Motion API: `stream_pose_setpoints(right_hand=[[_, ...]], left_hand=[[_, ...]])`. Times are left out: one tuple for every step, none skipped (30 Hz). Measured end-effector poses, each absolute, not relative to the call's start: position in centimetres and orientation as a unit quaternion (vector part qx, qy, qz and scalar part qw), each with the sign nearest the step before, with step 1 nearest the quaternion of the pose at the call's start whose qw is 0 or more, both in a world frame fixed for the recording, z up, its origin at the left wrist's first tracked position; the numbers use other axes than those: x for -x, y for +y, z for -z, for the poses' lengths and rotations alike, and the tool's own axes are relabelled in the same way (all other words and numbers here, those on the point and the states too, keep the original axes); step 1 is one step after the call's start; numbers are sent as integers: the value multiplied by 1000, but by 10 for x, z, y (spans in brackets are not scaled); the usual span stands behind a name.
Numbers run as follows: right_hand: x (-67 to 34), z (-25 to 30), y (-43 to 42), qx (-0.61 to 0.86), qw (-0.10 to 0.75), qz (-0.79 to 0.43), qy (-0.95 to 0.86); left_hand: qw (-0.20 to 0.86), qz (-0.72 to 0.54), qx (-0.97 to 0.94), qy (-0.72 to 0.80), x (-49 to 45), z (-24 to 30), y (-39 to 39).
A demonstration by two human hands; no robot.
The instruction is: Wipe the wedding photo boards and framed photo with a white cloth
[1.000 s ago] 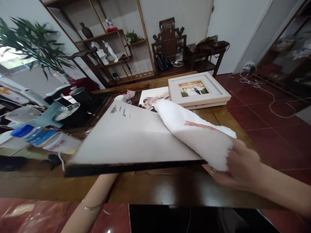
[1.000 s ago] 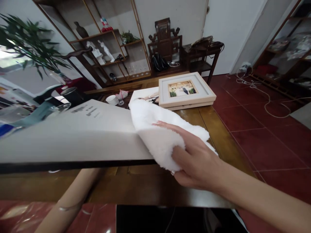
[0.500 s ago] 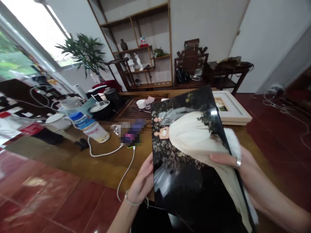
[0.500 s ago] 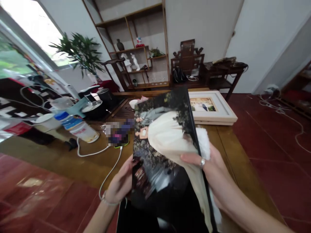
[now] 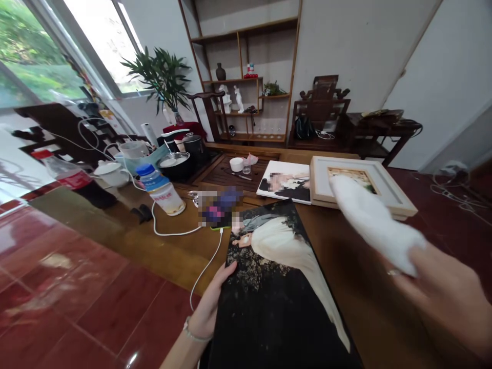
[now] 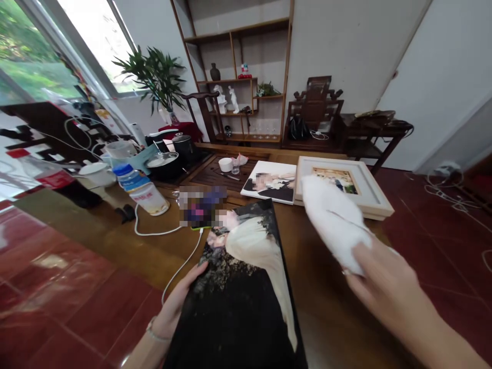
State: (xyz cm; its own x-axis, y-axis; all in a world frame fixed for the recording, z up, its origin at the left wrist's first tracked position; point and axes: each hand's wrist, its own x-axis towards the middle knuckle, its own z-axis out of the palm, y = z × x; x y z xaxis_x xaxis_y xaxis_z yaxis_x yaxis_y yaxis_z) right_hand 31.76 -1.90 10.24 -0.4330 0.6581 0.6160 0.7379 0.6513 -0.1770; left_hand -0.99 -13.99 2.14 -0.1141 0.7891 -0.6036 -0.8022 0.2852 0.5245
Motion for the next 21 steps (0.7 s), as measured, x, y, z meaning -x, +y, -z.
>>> stream_pose_setpoints(right_hand=[[-320,-99,-16,351,309,84,-880],[-321,-95,-14,299,287,98,-905],[-320,-90,-12,264,267,108,-921],[-318,-84,-11,249,248,123,-928],[-315,-78,-10,239,229,138,-933],[-313,-71,-9,232,211,151,-937],[-311,-66,-8,228,195,162,-940],[-308,-61,-8,226,183,172,-941],[-306,-57,-9,227,172,178,-942],[-304,-56,-10,229,164,178,-943],[-301,-57,-11,234,157,169,-945],[-298,-59,-13,240,151,151,-947],[-294,-64,-15,246,148,125,-950],[-291,-70,-18,253,150,96,-951],[-287,-77,-19,258,158,72,-950],[-282,-84,-20,260,170,55,-949],[-278,-89,-18,257,185,48,-947],[-273,-93,-15,251,199,49,-946],[-268,-96,-10,245,207,56,-945],[-262,-97,-2,240,207,67,-946],[-256,-97,8,239,195,81,-948]], left_hand=[[658,-601,-5,454,12,-22,-138],[653,-601,-17,461,13,-23,-136],[651,-598,-26,467,15,-24,-134],[651,-594,-34,471,16,-25,-133],[654,-588,-40,474,17,-26,-131],[658,-582,-48,476,18,-28,-129],[662,-577,-57,475,19,-29,-127],[666,-571,-67,475,21,-30,-125],[668,-567,-77,475,22,-31,-123],[670,-563,-85,476,24,-32,-121],[670,-560,-91,479,25,-33,-119],[670,-557,-95,481,27,-33,-117],[668,-555,-98,486,28,-34,-114],[666,-553,-100,490,30,-34,-111],[665,-551,-104,494,31,-34,-108],[663,-548,-108,498,32,-33,-105],[661,-546,-116,501,33,-34,-102],[658,-544,-124,505,34,-34,-99],[653,-541,-135,512,34,-35,-96],[644,-538,-149,523,35,-35,-94],[632,-533,-169,537,36,-36,-91]])
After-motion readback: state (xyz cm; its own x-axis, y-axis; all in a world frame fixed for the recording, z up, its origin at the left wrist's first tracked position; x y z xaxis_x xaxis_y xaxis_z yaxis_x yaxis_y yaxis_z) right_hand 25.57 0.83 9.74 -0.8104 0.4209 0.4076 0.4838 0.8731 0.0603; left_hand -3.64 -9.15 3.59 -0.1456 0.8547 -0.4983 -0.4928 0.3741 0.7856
